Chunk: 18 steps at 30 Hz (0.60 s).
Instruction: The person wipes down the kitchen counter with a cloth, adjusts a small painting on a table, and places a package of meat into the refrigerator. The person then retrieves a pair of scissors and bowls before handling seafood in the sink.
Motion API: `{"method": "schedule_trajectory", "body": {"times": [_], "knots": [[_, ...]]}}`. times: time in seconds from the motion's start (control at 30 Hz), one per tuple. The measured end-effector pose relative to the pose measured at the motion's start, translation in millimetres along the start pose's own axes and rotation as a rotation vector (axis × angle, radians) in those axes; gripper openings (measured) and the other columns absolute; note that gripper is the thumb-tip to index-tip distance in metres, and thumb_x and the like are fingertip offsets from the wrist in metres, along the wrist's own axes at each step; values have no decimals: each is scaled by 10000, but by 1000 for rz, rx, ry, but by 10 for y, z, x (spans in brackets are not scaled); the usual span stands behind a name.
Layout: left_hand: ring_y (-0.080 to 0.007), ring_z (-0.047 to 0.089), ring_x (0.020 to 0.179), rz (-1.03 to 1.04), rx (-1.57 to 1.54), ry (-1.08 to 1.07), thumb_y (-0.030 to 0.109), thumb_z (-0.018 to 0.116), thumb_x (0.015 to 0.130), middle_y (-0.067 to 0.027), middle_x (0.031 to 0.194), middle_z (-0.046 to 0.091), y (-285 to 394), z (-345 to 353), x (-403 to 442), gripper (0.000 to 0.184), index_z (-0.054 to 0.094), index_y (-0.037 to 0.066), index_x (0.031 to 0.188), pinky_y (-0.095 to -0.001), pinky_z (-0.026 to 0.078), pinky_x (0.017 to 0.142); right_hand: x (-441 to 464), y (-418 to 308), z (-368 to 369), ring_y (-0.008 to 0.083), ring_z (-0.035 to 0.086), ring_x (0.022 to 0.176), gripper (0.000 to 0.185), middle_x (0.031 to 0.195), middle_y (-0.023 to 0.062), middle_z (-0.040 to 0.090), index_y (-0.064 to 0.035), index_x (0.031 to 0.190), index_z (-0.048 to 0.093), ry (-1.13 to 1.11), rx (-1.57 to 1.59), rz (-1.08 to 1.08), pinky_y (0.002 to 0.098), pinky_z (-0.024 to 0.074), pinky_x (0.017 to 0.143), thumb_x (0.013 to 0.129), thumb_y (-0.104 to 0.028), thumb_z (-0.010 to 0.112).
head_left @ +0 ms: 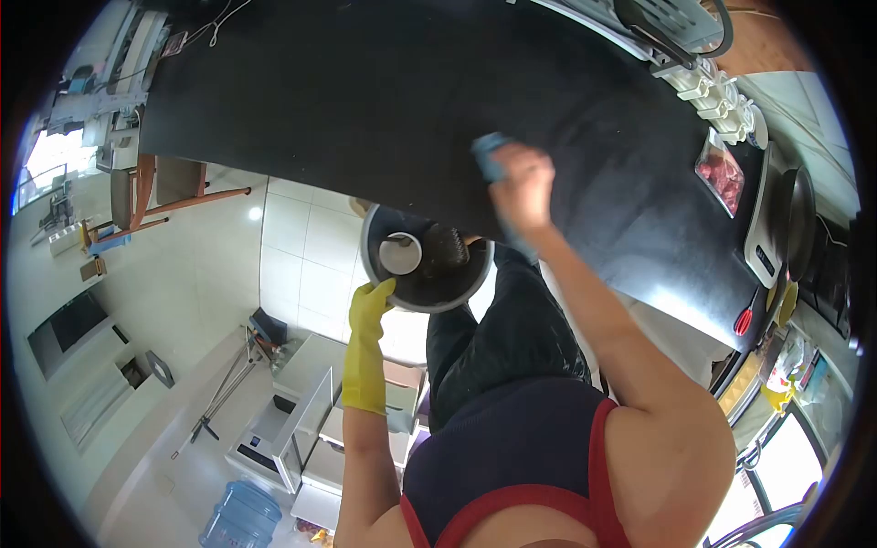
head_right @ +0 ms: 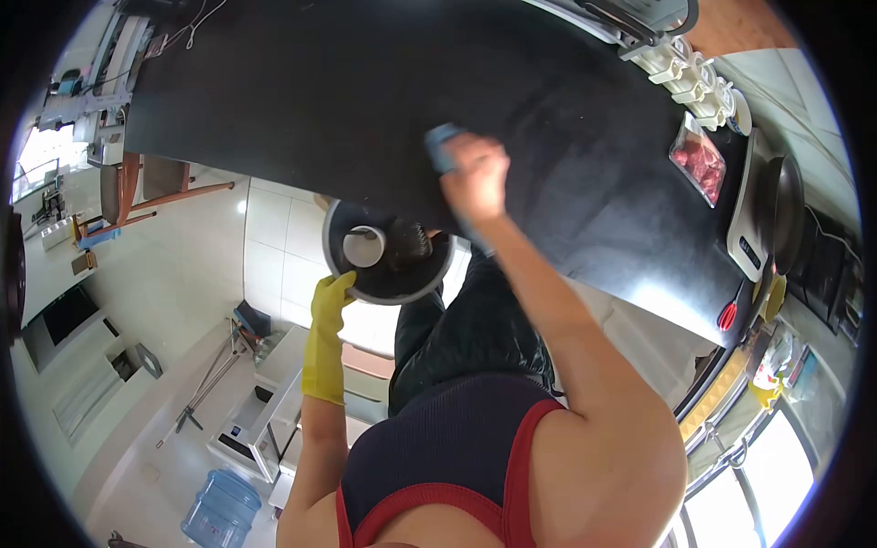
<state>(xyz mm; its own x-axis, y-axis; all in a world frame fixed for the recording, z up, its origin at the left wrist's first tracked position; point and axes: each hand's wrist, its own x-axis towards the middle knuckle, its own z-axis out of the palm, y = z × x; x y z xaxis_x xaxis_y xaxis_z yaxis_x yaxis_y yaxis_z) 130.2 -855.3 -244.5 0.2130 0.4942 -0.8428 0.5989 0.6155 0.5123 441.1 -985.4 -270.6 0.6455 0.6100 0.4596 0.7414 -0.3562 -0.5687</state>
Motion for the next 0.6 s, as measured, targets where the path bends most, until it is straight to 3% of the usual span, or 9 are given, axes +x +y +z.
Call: {"method": "schedule_trajectory", "body": {"times": [0.07,0.1,0.17,0.23,0.33,0.47,0.6], "knots": [[-129,571,662,8,25,-12,236,699,783,-67,772,618,-82,-72,90,352,633,-74,936,-232,471,612,-207,-890,361,302,540,969,493,1041,86,600,-113,1008,619,-211,149,-31,430,422,827,526,-13,647],[-118,558,637,21,2,-53,243,706,780,-53,748,614,-131,-130,124,337,638,-60,912,-230,457,586,-307,-1148,551,307,525,1011,508,1080,86,592,-116,1045,615,-415,386,-85,444,403,877,547,-23,653],[-90,531,597,84,-102,-111,243,716,773,-29,707,610,-247,-241,145,302,649,-35,874,-227,435,560,-472,-1515,701,307,523,1029,502,1088,85,594,-110,1045,612,-365,425,-167,444,392,911,554,-7,632],[-92,533,593,80,-125,-127,234,718,771,-35,708,613,-301,-383,137,311,650,-48,882,-224,435,562,-402,-1544,540,291,503,1066,505,1102,83,588,-108,1060,603,-200,361,23,429,381,931,570,15,594],[-98,539,588,59,-138,-107,221,718,767,-45,709,616,-445,-694,88,323,649,-69,893,-223,437,564,-258,-1114,9,284,494,1035,447,1089,82,587,-89,1021,620,6,198,265,392,376,909,601,56,577],[-129,574,610,42,-111,-31,207,707,760,-82,741,639,-555,-1162,-21,345,646,-93,921,-235,456,575,-333,-73,-354,356,491,1085,428,1139,163,549,-42,1126,560,227,-237,263,415,376,951,700,-30,597],[-160,612,649,-4,-147,41,197,686,760,-115,791,660,-520,-1570,-73,358,642,-101,953,-248,497,620,-416,156,2,366,474,1107,493,1196,180,513,-81,1221,487,300,-617,341,486,382,924,754,-152,629]]}}
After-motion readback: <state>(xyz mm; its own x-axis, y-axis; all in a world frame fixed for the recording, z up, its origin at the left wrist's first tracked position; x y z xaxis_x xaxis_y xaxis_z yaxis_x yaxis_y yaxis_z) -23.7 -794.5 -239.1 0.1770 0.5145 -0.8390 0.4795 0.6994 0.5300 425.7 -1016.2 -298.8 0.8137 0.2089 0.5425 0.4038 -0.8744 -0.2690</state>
